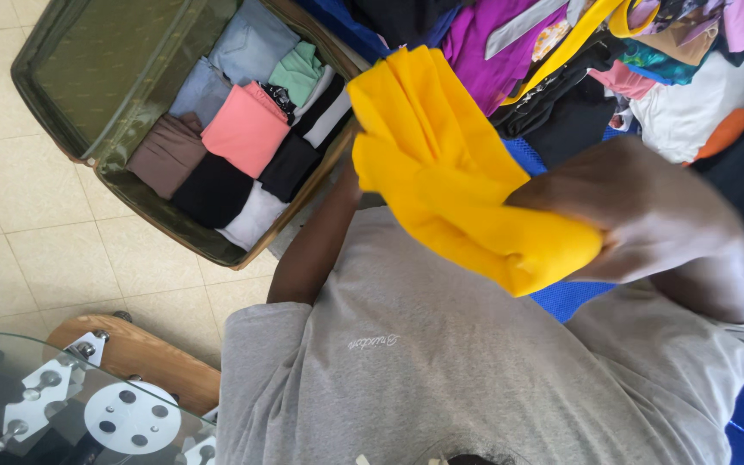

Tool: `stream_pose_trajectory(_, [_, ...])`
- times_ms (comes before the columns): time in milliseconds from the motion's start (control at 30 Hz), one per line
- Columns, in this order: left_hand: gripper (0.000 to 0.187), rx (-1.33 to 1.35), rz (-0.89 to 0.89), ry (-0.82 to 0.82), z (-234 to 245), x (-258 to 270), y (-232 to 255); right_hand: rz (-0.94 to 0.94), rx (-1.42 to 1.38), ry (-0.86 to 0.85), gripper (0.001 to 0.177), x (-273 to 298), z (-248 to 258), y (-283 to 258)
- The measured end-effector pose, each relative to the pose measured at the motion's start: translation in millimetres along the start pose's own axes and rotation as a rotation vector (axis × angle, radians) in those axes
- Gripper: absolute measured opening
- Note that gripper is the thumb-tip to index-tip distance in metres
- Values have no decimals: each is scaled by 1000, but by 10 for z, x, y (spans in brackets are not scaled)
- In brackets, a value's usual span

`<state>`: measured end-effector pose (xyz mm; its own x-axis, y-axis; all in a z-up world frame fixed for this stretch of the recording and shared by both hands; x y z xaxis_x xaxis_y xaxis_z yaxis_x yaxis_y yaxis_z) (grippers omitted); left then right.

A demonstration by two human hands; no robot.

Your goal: The person folds several garments by hand and places them into an open suitcase. They handle a yellow shirt, a dark green shirt, a black shirt, a patterned top, and a white t-shirt, folding each and arranging them inside the suitcase.

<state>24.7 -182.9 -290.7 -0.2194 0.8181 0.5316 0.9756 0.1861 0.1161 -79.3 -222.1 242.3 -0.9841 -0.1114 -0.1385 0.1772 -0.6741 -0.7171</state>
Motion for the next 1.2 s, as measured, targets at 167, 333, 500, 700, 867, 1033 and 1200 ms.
stream_pose_trajectory(167, [59, -54, -32, -100, -455, -44, 169, -48, -191, -74, 64, -80, -646, 184])
stream_pose_trajectory(333, [59, -165, 29, -150, -653, 191, -133, -197, -84, -70, 74, -282, -926, 825])
stream_pose_trajectory(500, [58, -267, 129, -162, -612, 487, -492, -462, 67, -48, 67, -378, -900, 1648])
stream_pose_trajectory(700, [58, -353, 172, -152, -513, 604, -836, -426, -197, -199, 106, -280, -1145, 1750])
stream_pose_trajectory(867, [58, -463, 189, -135, -557, 519, -1193, -211, -434, -366, 104, -268, -1334, 1653])
stream_pose_trajectory(1033, [59, -645, 165, -107, -486, 692, -960, -521, -684, -274, 81, 41, -1511, 1898])
stream_pose_trajectory(1200, [40, -716, -169, -53, -420, 1183, 191, -550, -899, 53, 72, 480, -1229, 2082])
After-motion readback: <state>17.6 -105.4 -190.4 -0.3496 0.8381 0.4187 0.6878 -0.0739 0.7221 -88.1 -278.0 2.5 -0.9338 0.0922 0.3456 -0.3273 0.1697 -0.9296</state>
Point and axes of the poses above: each hand's wrist, its own x-axis away from the middle knuckle, its own z-axis out of the back of the hand, y = z × x, the point moved 10 cm from there along -x, towards the middle knuckle, and after that the axes turned 13 degrees about y, right-handed, at the moved point
